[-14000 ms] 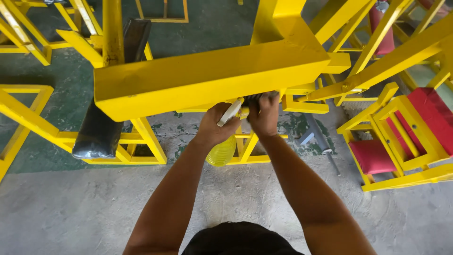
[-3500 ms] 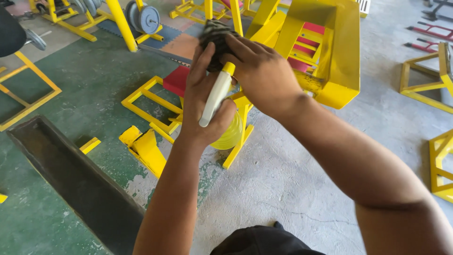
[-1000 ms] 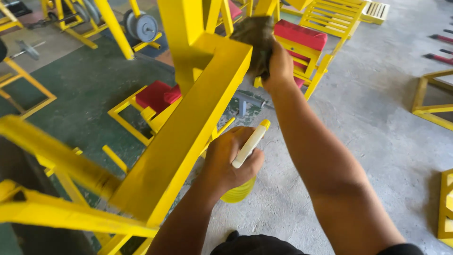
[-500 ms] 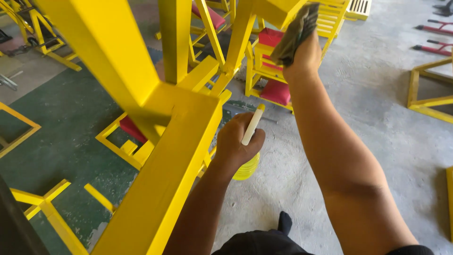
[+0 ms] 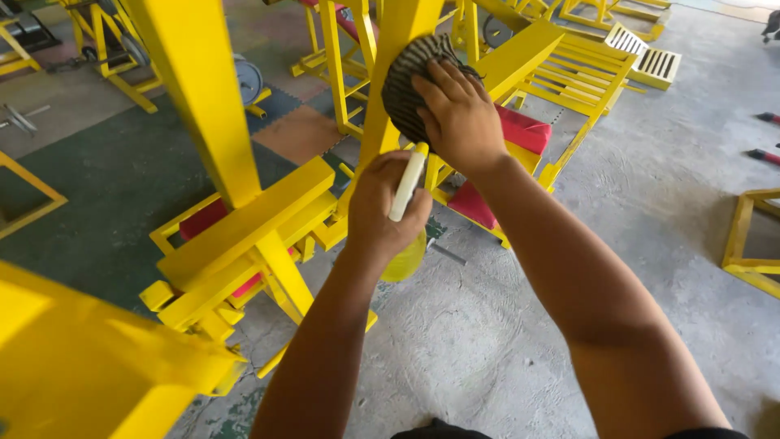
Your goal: Using a spray bottle and a cloth to clean the metal frame and padded surfaces of gym machines.
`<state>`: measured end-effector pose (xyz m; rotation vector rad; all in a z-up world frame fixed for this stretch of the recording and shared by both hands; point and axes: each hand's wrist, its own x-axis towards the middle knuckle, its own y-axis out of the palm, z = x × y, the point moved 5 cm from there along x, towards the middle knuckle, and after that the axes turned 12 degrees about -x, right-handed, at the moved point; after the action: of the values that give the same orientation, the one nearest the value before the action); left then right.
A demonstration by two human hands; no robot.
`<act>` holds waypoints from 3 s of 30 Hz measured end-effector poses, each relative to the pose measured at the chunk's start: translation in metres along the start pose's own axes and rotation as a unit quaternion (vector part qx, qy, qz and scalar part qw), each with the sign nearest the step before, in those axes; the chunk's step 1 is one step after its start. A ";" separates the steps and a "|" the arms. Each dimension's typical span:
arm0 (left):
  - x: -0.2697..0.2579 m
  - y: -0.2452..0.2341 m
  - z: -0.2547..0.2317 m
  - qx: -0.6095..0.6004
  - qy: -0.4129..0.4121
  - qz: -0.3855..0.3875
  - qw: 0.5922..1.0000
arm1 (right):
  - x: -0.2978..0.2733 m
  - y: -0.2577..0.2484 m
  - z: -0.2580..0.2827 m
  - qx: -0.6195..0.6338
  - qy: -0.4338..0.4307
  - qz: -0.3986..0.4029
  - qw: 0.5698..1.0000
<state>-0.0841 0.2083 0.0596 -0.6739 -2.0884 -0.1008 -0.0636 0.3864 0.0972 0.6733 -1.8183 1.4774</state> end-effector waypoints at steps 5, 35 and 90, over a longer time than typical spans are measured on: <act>0.022 0.036 0.008 0.044 -0.001 -0.003 0.999 | -0.044 -0.027 -0.067 0.052 -0.023 0.023 0.998; 0.091 0.240 0.130 -0.072 -0.182 0.109 0.975 | -0.005 0.201 -0.398 0.520 0.321 -0.098 0.785; -0.017 0.708 0.575 -0.026 -0.483 0.208 0.850 | -0.471 0.472 -0.668 0.309 0.200 0.299 0.881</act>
<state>-0.1533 0.9833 -0.4161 -1.4010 -2.8059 0.5402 0.0011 1.1277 -0.4839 0.0330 -1.2601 2.4455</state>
